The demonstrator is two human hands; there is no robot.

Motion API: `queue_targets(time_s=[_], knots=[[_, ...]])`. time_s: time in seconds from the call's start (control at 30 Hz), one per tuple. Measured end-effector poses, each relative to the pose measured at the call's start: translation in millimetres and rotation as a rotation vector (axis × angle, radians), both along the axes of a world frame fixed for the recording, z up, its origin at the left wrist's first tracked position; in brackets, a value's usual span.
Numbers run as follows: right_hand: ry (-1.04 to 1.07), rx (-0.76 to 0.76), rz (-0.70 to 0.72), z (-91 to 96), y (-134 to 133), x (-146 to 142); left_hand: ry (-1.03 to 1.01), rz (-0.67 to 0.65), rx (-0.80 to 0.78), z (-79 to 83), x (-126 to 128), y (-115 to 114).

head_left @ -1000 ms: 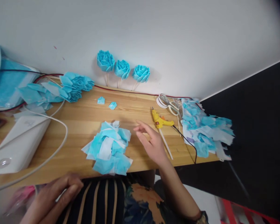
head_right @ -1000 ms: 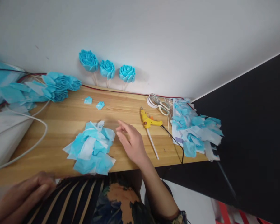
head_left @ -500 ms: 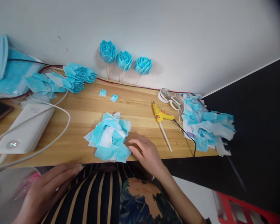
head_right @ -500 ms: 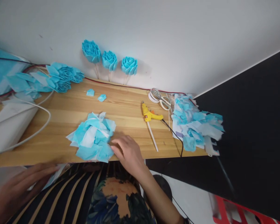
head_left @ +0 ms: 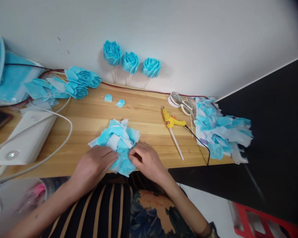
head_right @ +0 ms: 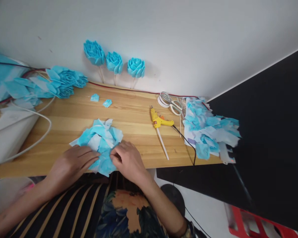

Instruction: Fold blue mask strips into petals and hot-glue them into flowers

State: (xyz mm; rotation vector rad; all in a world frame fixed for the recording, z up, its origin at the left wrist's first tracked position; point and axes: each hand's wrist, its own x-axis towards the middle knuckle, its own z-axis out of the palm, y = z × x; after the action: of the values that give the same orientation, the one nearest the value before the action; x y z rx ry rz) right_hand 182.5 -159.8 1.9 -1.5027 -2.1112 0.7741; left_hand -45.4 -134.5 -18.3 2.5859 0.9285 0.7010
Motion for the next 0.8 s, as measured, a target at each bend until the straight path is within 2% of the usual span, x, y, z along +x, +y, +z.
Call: queue_targets(time_s=[0.17, 0.33, 0.47, 0.6, 0.7, 0.8], knots=[[0.032, 0.008, -0.073, -1.8, -2.8, 5.2, 0.060, 0.008, -0.024, -8.0, -1.3, 1.2], [0.112, -0.070, -0.234, 3.5, -11.3, 27.0, 0.073, 0.044, -0.031, -15.2, 0.4, 0.2], [0.427, -0.124, -0.398, 4.4, -19.7, 58.8, 0.034, 0.056, -0.018, -19.9, -3.7, 0.0], [0.832, -0.073, -0.624, -0.3, -12.9, 83.9, -0.055, 0.041, -0.025, -25.4, -9.6, 0.4], [1.079, -0.039, -0.680, 2.2, 4.0, 87.6, -0.077, 0.051, -0.052, -25.4, -14.8, -1.6], [1.194, -0.054, -0.689, 8.5, 20.9, 82.2, -0.106, 0.032, -0.087, -12.9, -19.6, -4.9]])
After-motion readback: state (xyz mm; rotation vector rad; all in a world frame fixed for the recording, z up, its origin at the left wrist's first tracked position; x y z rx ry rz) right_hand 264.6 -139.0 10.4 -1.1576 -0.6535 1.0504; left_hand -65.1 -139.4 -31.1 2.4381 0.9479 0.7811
